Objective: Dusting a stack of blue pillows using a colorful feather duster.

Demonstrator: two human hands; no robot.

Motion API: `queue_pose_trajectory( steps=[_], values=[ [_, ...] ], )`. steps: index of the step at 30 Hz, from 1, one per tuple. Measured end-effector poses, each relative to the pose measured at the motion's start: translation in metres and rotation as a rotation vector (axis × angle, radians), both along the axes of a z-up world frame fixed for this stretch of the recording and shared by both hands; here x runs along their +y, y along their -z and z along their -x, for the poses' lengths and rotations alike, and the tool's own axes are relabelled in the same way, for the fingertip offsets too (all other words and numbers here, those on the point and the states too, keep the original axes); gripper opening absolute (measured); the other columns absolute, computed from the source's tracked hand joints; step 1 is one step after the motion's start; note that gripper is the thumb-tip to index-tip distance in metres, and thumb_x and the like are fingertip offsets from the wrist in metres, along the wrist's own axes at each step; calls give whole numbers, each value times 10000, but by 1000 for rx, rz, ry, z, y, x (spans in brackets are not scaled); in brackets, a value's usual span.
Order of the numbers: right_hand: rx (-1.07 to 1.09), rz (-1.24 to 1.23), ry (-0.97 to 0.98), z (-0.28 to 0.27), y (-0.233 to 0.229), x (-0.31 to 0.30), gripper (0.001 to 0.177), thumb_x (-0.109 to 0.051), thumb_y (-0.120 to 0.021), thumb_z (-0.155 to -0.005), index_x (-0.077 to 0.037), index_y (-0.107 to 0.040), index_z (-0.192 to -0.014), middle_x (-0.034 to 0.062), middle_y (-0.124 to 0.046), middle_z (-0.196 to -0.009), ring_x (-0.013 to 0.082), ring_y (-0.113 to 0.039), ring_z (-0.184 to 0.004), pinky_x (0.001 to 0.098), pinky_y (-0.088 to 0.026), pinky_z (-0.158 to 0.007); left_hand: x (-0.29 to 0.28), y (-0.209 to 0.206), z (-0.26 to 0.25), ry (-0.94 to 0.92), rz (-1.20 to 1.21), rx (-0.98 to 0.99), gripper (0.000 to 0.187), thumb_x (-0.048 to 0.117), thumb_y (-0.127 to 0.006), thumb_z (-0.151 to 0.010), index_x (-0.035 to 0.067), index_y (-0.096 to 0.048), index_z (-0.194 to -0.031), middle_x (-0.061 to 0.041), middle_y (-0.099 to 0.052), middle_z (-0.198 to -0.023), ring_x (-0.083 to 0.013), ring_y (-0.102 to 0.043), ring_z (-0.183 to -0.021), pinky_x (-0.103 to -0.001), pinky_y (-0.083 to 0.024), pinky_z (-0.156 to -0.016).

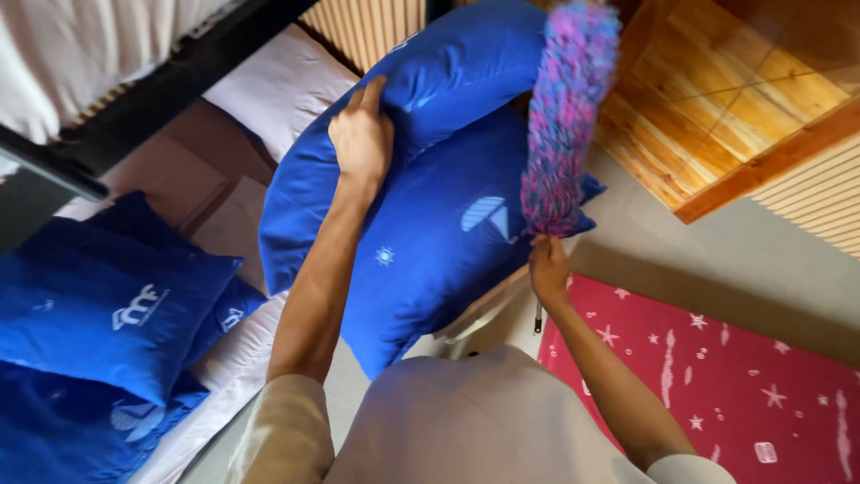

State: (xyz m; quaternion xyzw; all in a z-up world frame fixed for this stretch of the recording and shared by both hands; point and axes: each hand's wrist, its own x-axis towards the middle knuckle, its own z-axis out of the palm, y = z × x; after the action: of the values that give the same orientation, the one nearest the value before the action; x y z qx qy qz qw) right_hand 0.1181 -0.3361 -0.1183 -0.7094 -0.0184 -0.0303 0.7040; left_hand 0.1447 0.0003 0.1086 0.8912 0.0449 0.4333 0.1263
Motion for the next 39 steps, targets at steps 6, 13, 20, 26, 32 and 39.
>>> queue_pose_trajectory(
  steps=[6,13,20,26,32,39],
  values=[
    [92,359,161,-6,2,13,417,-425,-394,-1098,-93,-613,-975,31,-532,-657,175,-519,-612,330,-440,-620,-10,-90,71,139,-11,-156,461,-132,-582,-703,28,-704,-1117,-135,-760,-943,-294,-677,-591,-382,-556,-588],
    [173,-309,204,7,-62,25,397,-514,-460,-1055,-147,-606,-1015,-54,-371,-588,56,-292,-450,234,-249,-420,16,-164,124,478,309,-136,416,-130,-459,-760,-66,-692,-1099,-157,-733,-962,-250,-640,-775,-319,-526,-784],
    [200,-487,373,19,-62,7,398,-559,-494,-1020,-186,-628,-988,-57,-353,-584,89,-311,-421,266,-238,-387,65,-85,15,876,300,347,303,-10,-479,-771,-114,-689,-963,-163,-635,-653,-274,-523,-506,-387,-417,-475],
    [265,-548,607,36,-41,-41,376,-554,-548,-1006,-201,-634,-904,-58,-333,-564,136,-346,-386,312,-245,-345,41,89,-47,-158,-172,497,369,174,-562,-922,57,-564,-1272,-151,-729,-989,-368,-725,-829,-567,-523,-782],
    [55,-460,755,4,-83,-23,397,-598,-453,-1034,-250,-633,-1094,-51,-291,-603,122,-346,-391,275,-279,-333,-70,76,67,187,-63,627,603,552,-423,-1061,267,-391,-1592,-149,-289,-1676,-436,-232,-1531,-724,-167,-1156],
    [-234,672,-107,84,-148,63,283,-265,-514,-1057,-85,-728,-1019,182,-761,-930,445,-703,-954,521,-538,-884,-66,98,42,131,-174,663,581,508,-584,-918,211,-594,-1417,-149,-238,-1673,-426,-121,-1549,-733,-144,-1152]
  ],
)
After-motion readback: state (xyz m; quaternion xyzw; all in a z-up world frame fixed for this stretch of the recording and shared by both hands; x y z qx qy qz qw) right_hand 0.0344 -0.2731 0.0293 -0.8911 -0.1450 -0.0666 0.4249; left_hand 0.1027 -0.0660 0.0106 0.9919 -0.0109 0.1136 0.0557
